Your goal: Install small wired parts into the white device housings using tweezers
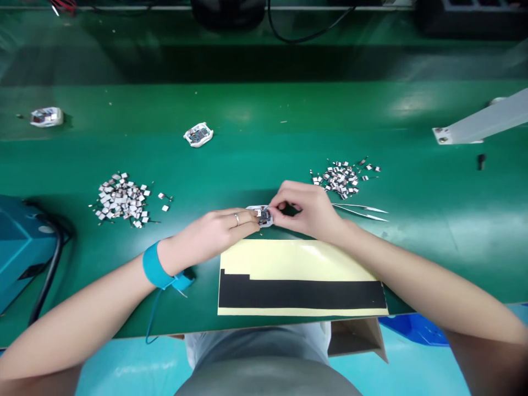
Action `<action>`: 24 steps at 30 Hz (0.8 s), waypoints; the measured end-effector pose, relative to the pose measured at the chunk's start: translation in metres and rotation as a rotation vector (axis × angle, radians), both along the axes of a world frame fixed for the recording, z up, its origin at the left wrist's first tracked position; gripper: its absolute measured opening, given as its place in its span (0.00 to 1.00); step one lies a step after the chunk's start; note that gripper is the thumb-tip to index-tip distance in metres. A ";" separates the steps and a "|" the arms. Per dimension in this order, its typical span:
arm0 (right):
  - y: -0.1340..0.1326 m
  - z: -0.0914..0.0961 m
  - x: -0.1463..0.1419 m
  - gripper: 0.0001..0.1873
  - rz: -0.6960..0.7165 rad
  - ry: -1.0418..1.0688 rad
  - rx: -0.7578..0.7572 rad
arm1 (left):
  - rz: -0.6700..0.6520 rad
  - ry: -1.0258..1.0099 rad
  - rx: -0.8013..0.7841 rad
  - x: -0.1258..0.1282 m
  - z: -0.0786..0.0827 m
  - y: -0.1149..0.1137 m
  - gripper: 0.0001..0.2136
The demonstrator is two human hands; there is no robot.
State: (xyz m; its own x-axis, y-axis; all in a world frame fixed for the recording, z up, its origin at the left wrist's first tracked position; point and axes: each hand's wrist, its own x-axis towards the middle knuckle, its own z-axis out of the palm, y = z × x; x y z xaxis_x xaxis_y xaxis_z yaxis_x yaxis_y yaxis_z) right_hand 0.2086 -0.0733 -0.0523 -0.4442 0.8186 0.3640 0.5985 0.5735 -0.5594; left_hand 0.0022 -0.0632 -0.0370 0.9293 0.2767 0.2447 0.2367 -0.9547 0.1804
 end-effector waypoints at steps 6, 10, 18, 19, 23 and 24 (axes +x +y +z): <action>-0.008 0.011 0.014 0.04 -0.121 -0.111 -0.272 | 0.029 -0.044 -0.041 0.001 -0.003 0.000 0.10; -0.009 0.011 0.012 0.27 0.054 -0.206 -0.187 | 0.219 -0.179 -0.093 0.009 -0.007 -0.004 0.06; -0.013 -0.015 0.002 0.15 0.117 0.018 -0.085 | 0.263 -0.113 0.032 0.017 -0.009 -0.008 0.07; -0.013 -0.016 0.003 0.14 0.117 0.027 -0.078 | 0.244 -0.111 0.032 0.017 -0.008 -0.008 0.07; -0.014 -0.016 0.005 0.12 0.127 0.035 -0.066 | 0.223 -0.051 0.039 0.017 -0.004 -0.009 0.10; -0.014 -0.017 0.005 0.11 0.132 0.034 -0.067 | 0.228 -0.036 0.043 0.017 -0.003 -0.009 0.10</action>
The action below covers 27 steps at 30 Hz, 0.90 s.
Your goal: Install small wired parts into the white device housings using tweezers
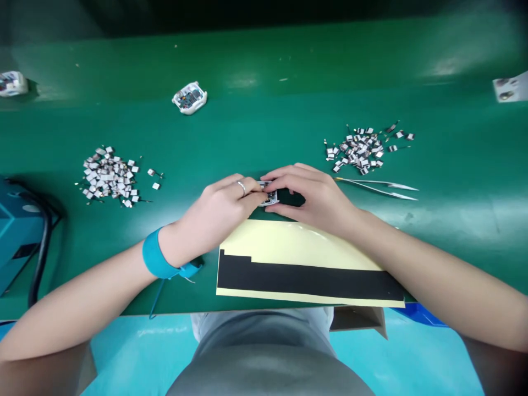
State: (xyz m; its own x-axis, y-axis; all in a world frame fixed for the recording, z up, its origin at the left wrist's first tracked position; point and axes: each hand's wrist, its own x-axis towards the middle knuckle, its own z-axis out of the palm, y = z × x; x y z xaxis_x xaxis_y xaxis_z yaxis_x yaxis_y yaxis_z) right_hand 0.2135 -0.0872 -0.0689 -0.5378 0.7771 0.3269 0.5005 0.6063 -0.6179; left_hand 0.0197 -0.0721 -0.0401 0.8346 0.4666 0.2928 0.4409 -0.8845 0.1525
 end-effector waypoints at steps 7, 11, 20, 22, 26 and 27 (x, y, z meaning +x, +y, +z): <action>0.000 0.001 -0.001 0.10 -0.021 -0.001 -0.039 | 0.027 0.043 0.024 0.000 -0.004 -0.002 0.11; 0.000 0.002 -0.001 0.09 -0.026 -0.005 -0.036 | 0.068 0.063 0.036 0.002 -0.005 -0.003 0.11; 0.000 0.001 0.000 0.09 -0.029 -0.010 -0.031 | 0.060 0.056 0.034 0.003 -0.006 -0.005 0.10; 0.000 0.001 0.000 0.08 -0.033 -0.015 -0.040 | 0.061 0.054 0.052 0.002 -0.006 -0.006 0.10; 0.000 0.002 0.000 0.08 -0.035 -0.014 -0.064 | 0.071 0.056 0.038 0.002 -0.006 -0.005 0.10; 0.000 0.002 0.000 0.08 -0.033 -0.011 -0.066 | 0.070 0.064 0.047 0.002 -0.006 -0.005 0.10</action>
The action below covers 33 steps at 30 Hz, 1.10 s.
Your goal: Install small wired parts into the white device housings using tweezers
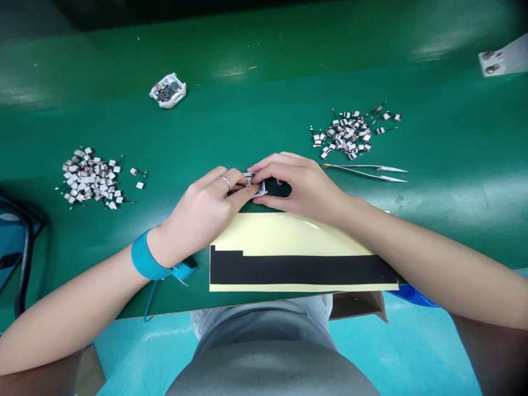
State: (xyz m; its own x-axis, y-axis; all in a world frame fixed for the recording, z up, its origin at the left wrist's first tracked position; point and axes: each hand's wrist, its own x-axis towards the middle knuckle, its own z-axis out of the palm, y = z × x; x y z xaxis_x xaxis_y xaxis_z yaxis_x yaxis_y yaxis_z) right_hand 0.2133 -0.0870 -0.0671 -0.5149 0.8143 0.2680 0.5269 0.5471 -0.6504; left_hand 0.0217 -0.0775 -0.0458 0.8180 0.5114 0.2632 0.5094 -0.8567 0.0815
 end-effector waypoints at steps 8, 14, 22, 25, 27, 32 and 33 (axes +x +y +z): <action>0.000 0.000 0.000 0.07 0.000 0.004 0.001 | -0.005 0.031 0.058 0.002 0.002 0.001 0.11; 0.000 0.000 0.000 0.07 -0.005 0.004 0.016 | -0.011 0.034 0.059 0.001 0.001 0.000 0.11; 0.000 0.000 -0.001 0.07 -0.004 0.008 0.014 | -0.011 0.023 0.050 0.001 0.001 -0.002 0.12; 0.000 -0.001 -0.001 0.06 -0.004 0.003 0.010 | -0.013 0.033 0.065 0.001 0.001 -0.002 0.12; -0.001 -0.001 -0.001 0.07 -0.003 -0.008 0.005 | -0.011 0.033 0.055 0.001 0.001 -0.001 0.12; -0.002 0.003 0.002 0.16 -0.043 0.013 -0.039 | -0.009 0.035 0.016 0.002 0.002 -0.002 0.12; -0.002 0.004 0.004 0.13 -0.068 0.027 -0.045 | -0.006 0.030 0.006 0.002 0.002 -0.002 0.12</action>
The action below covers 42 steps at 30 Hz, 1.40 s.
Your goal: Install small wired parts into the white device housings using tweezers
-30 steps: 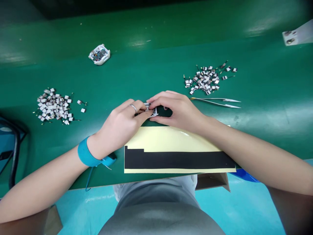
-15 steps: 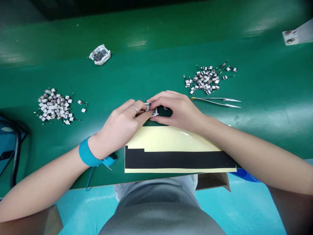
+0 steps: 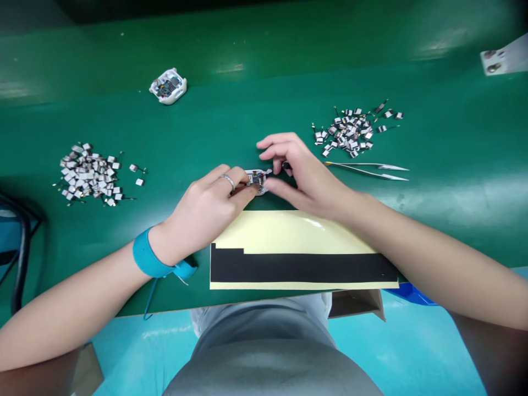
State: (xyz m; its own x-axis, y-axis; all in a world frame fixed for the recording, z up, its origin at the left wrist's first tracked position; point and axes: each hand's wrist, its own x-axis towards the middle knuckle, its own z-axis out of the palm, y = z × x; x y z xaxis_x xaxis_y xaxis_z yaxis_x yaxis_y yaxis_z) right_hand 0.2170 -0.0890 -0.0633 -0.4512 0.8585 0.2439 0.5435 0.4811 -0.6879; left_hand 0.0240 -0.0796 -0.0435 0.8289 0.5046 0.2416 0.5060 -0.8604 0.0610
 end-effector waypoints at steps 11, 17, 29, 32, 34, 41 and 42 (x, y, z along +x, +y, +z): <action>-0.004 0.022 0.019 0.07 -0.163 -0.073 0.107 | -0.017 0.033 0.046 -0.001 -0.001 0.000 0.14; -0.010 0.022 0.003 0.03 -0.126 0.080 0.175 | -0.021 0.086 0.066 -0.002 0.001 0.000 0.13; -0.013 0.014 -0.008 0.02 -0.096 0.025 0.326 | -0.028 0.042 0.126 -0.002 -0.003 -0.001 0.11; -0.013 0.014 -0.010 0.02 -0.076 -0.019 0.379 | -0.024 0.025 0.144 -0.002 -0.003 -0.001 0.11; -0.014 0.015 -0.011 0.02 -0.072 -0.056 0.405 | -0.022 0.024 0.149 -0.002 -0.004 -0.001 0.11; -0.016 0.015 -0.016 0.03 -0.143 -0.044 0.330 | -0.009 0.026 0.124 -0.002 -0.006 -0.001 0.12; -0.016 0.014 -0.016 0.03 -0.149 -0.034 0.322 | -0.012 0.023 0.119 -0.002 -0.007 -0.002 0.12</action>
